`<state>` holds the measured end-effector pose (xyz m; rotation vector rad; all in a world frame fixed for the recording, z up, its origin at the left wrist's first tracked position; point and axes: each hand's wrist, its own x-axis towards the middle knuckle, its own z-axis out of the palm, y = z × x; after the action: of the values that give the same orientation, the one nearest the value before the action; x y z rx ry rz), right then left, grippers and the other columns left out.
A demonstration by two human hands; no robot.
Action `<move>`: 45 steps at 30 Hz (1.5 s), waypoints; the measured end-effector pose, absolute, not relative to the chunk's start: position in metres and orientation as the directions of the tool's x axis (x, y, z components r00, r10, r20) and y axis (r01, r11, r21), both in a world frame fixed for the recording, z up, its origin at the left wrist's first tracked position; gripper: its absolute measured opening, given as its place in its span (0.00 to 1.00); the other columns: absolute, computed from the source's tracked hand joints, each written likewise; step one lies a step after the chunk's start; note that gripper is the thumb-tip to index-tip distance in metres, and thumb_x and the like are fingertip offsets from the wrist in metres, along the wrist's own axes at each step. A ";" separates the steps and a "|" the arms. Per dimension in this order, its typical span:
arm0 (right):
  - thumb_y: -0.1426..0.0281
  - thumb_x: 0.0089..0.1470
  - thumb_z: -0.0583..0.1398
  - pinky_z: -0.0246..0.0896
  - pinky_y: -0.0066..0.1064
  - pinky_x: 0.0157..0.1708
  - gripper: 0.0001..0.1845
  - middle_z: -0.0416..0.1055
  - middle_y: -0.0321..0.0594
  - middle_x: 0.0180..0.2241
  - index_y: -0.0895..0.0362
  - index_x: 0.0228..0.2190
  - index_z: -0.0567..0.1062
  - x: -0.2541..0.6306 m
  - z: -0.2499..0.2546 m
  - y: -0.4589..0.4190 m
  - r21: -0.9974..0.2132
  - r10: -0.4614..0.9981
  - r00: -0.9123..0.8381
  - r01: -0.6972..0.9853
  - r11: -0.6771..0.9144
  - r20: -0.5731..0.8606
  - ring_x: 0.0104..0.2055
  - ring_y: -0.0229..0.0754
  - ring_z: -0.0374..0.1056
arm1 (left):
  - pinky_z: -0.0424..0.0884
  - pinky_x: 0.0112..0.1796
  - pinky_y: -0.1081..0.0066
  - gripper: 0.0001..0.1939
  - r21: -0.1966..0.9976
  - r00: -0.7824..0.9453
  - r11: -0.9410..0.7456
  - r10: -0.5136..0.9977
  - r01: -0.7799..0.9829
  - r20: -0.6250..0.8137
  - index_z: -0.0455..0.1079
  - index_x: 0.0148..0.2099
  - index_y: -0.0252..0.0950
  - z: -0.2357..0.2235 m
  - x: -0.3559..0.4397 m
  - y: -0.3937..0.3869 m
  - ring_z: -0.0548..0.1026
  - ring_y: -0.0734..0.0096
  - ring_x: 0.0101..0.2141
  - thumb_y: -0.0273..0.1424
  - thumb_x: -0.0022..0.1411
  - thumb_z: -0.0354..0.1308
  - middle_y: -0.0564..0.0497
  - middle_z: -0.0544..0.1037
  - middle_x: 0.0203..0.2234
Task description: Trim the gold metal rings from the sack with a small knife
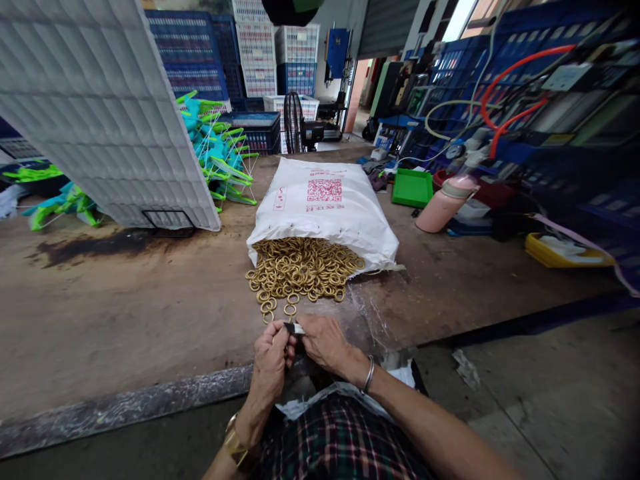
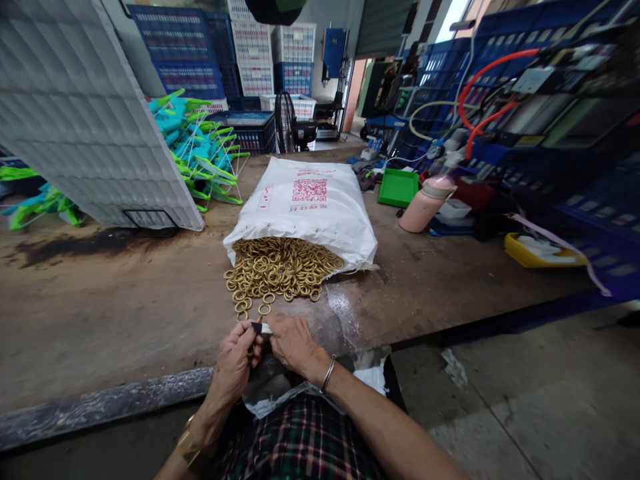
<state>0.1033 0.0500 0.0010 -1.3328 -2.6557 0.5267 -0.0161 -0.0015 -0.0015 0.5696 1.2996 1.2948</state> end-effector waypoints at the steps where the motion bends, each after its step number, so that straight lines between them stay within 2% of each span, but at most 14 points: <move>1: 0.75 0.50 0.49 0.45 0.29 0.27 0.13 0.72 0.42 0.31 0.58 0.36 0.70 0.103 0.003 0.050 -0.350 0.800 -0.598 0.760 0.548 -0.047 0.30 0.39 0.65 | 0.52 0.14 0.83 0.17 0.892 -0.226 0.274 0.902 -0.359 -0.368 0.62 0.31 0.35 -0.001 -0.016 -0.001 0.59 0.85 0.14 0.44 0.49 0.58 0.59 0.66 0.17; 9: 0.75 0.52 0.49 0.47 0.29 0.27 0.14 0.73 0.44 0.33 0.58 0.40 0.68 0.098 0.005 0.049 -0.311 0.800 -0.587 0.789 0.530 -0.124 0.30 0.40 0.67 | 0.52 0.13 0.83 0.17 0.892 -0.212 0.285 0.904 -0.352 -0.372 0.61 0.28 0.35 -0.006 -0.019 -0.002 0.59 0.85 0.13 0.44 0.48 0.58 0.60 0.65 0.15; 14: 0.74 0.55 0.47 0.45 0.29 0.25 0.12 0.73 0.45 0.30 0.59 0.39 0.67 0.098 -0.004 0.067 -0.262 0.854 -0.503 0.849 0.459 -0.135 0.29 0.40 0.68 | 0.52 0.13 0.82 0.17 0.855 -0.119 0.299 0.917 -0.424 -0.380 0.63 0.30 0.35 0.005 -0.020 -0.011 0.59 0.84 0.14 0.43 0.49 0.60 0.60 0.65 0.15; 17: 0.72 0.56 0.48 0.46 0.28 0.26 0.10 0.73 0.43 0.29 0.59 0.38 0.66 0.099 -0.006 0.077 -0.255 0.873 -0.475 0.862 0.437 -0.111 0.30 0.40 0.68 | 0.53 0.14 0.82 0.16 0.791 -0.063 0.285 0.924 -0.540 -0.377 0.62 0.30 0.35 0.012 -0.019 -0.014 0.60 0.84 0.14 0.41 0.49 0.61 0.59 0.66 0.16; 23: 0.66 0.57 0.51 0.50 0.29 0.31 0.10 0.70 0.42 0.40 0.55 0.40 0.64 0.085 -0.002 0.072 -0.343 0.895 -0.445 0.844 0.412 -0.020 0.38 0.41 0.67 | 0.54 0.14 0.81 0.18 0.693 -0.084 0.273 0.897 -0.667 -0.435 0.62 0.29 0.34 0.004 -0.022 -0.011 0.63 0.83 0.17 0.43 0.47 0.63 0.52 0.73 0.25; 28: 0.66 0.54 0.53 0.51 0.29 0.32 0.11 0.66 0.42 0.42 0.54 0.41 0.63 0.076 -0.003 0.071 -0.372 0.905 -0.426 0.842 0.391 -0.013 0.40 0.42 0.65 | 0.54 0.14 0.81 0.19 0.639 -0.090 0.263 0.881 -0.723 -0.464 0.63 0.30 0.35 0.000 -0.025 -0.007 0.64 0.81 0.17 0.39 0.41 0.67 0.55 0.72 0.21; 33: 0.71 0.52 0.53 0.49 0.28 0.31 0.08 0.68 0.38 0.36 0.55 0.36 0.66 0.083 -0.008 0.074 -0.464 0.897 -0.436 0.781 0.418 0.074 0.35 0.38 0.63 | 0.56 0.15 0.82 0.16 0.515 0.001 0.294 0.869 -0.805 -0.494 0.67 0.33 0.35 0.001 -0.030 -0.004 0.67 0.79 0.19 0.31 0.41 0.66 0.55 0.71 0.21; 37: 0.74 0.49 0.53 0.47 0.25 0.28 0.05 0.66 0.33 0.26 0.56 0.30 0.68 0.091 -0.011 0.077 -0.663 0.914 -0.401 0.667 0.340 0.065 0.28 0.35 0.60 | 0.59 0.16 0.81 0.09 0.456 0.009 0.288 0.853 -0.842 -0.522 0.66 0.28 0.32 0.002 -0.033 -0.003 0.70 0.77 0.21 0.28 0.45 0.63 0.50 0.73 0.23; 39: 0.74 0.46 0.54 0.47 0.24 0.25 0.03 0.63 0.31 0.22 0.57 0.26 0.67 0.095 -0.009 0.077 -0.811 0.929 -0.369 0.542 0.220 0.006 0.25 0.33 0.57 | 0.59 0.16 0.82 0.09 0.467 -0.003 0.288 0.849 -0.836 -0.529 0.65 0.28 0.32 0.004 -0.032 -0.003 0.70 0.77 0.22 0.27 0.45 0.63 0.50 0.73 0.23; 41: 0.73 0.44 0.55 0.47 0.23 0.23 0.01 0.60 0.29 0.20 0.58 0.23 0.66 0.099 -0.006 0.075 -0.922 0.932 -0.349 0.384 0.050 -0.095 0.22 0.31 0.55 | 0.57 0.15 0.83 0.12 0.536 -0.038 0.277 0.863 -0.798 -0.504 0.64 0.27 0.33 0.004 -0.029 -0.004 0.69 0.79 0.20 0.28 0.44 0.65 0.53 0.72 0.22; 43: 0.70 0.43 0.56 0.44 0.22 0.18 0.03 0.57 0.26 0.17 0.57 0.24 0.66 0.104 -0.001 0.071 -0.960 0.908 -0.355 0.245 -0.138 -0.221 0.17 0.29 0.51 | 0.56 0.15 0.83 0.14 0.690 -0.133 0.241 0.887 -0.682 -0.442 0.62 0.27 0.34 0.005 -0.023 -0.005 0.65 0.81 0.17 0.33 0.44 0.65 0.56 0.69 0.19; 45: 0.67 0.42 0.56 0.37 0.22 0.14 0.06 0.53 0.23 0.15 0.56 0.25 0.65 0.108 0.004 0.066 -0.941 0.855 -0.393 0.136 -0.309 -0.338 0.13 0.27 0.45 | 0.56 0.14 0.82 0.14 0.854 -0.253 0.201 0.901 -0.479 -0.354 0.64 0.30 0.36 0.004 -0.016 -0.007 0.62 0.81 0.15 0.37 0.46 0.63 0.58 0.67 0.16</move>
<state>0.1077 0.0657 0.0043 -1.2826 -1.3955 1.7557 -0.0159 -0.0066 0.0040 0.4762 1.2128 1.4004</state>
